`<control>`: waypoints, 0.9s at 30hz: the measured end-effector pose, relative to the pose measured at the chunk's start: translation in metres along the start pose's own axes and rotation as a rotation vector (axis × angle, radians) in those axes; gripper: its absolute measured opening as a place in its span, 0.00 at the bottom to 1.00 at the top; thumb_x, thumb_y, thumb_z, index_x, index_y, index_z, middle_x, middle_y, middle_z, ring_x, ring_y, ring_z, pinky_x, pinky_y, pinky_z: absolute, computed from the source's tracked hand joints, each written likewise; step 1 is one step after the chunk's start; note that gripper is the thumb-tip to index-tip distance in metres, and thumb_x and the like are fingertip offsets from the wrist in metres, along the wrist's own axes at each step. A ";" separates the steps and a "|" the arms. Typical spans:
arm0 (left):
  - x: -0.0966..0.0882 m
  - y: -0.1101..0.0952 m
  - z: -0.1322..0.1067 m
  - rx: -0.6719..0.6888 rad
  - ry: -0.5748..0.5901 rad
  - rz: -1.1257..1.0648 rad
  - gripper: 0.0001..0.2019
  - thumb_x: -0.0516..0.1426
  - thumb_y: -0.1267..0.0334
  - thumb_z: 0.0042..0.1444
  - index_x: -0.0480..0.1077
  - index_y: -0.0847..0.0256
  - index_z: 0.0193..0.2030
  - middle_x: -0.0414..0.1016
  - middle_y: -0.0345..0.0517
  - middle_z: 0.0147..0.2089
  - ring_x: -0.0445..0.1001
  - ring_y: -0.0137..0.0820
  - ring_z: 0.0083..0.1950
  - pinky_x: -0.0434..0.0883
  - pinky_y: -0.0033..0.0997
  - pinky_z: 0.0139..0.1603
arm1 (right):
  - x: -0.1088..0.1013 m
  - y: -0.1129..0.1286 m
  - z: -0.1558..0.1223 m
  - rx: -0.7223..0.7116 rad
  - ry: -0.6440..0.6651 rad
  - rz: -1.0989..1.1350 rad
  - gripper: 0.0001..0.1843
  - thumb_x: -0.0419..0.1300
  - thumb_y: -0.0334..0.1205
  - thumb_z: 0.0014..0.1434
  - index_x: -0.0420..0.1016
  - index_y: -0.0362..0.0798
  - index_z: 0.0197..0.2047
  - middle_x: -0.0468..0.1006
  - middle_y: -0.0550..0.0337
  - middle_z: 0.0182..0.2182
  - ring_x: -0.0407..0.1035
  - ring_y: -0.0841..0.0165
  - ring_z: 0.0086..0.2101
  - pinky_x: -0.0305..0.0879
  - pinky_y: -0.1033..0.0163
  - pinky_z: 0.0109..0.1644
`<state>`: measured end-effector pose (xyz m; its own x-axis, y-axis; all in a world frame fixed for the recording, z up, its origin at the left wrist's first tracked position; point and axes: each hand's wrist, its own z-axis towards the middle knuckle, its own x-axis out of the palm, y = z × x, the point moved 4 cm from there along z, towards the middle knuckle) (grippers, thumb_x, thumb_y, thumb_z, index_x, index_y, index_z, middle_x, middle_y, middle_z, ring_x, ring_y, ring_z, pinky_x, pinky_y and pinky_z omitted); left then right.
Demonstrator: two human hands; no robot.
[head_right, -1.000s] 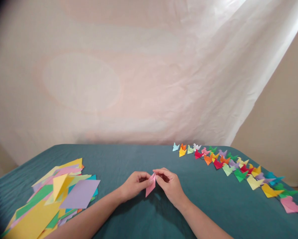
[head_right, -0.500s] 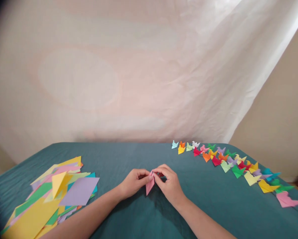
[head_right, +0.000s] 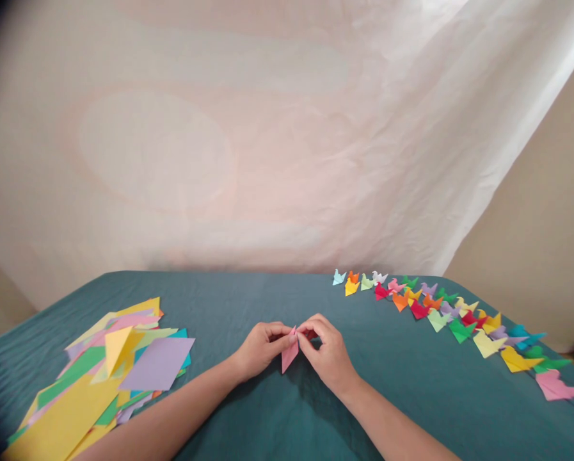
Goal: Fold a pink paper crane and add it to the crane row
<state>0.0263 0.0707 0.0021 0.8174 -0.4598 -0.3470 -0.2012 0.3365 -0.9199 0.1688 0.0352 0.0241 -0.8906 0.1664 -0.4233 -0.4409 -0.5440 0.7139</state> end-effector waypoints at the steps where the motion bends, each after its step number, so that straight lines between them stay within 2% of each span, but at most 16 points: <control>1: 0.000 0.001 0.000 0.001 -0.003 0.000 0.18 0.53 0.51 0.56 0.76 0.64 0.40 0.73 0.45 0.33 0.69 0.30 0.34 0.65 0.25 0.37 | 0.000 0.000 0.000 0.006 0.002 -0.002 0.05 0.55 0.35 0.57 0.71 0.48 0.31 0.70 0.59 0.28 0.66 0.69 0.30 0.65 0.64 0.35; 18: 0.000 0.001 0.000 -0.009 -0.050 -0.059 0.18 0.54 0.51 0.55 0.76 0.64 0.39 0.74 0.45 0.32 0.69 0.30 0.34 0.65 0.26 0.37 | 0.002 -0.003 -0.003 0.036 0.000 -0.007 0.06 0.55 0.37 0.57 0.69 0.47 0.30 0.69 0.61 0.27 0.65 0.69 0.28 0.64 0.65 0.34; 24: 0.003 0.006 0.001 -0.058 -0.026 -0.196 0.18 0.56 0.51 0.54 0.76 0.65 0.40 0.77 0.47 0.35 0.71 0.32 0.35 0.67 0.28 0.39 | 0.003 -0.002 -0.003 0.001 -0.003 -0.041 0.06 0.54 0.37 0.58 0.69 0.48 0.31 0.69 0.59 0.28 0.66 0.69 0.29 0.65 0.64 0.34; 27: 0.004 0.006 0.002 -0.081 -0.049 -0.236 0.18 0.57 0.51 0.52 0.76 0.66 0.38 0.77 0.47 0.35 0.72 0.33 0.35 0.67 0.29 0.39 | 0.003 0.000 -0.003 -0.033 0.005 -0.085 0.05 0.53 0.36 0.58 0.69 0.49 0.32 0.70 0.59 0.29 0.66 0.68 0.30 0.65 0.63 0.35</control>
<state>0.0290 0.0724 -0.0042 0.8718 -0.4765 -0.1136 -0.0430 0.1564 -0.9868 0.1664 0.0333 0.0210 -0.8495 0.2089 -0.4845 -0.5109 -0.5550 0.6565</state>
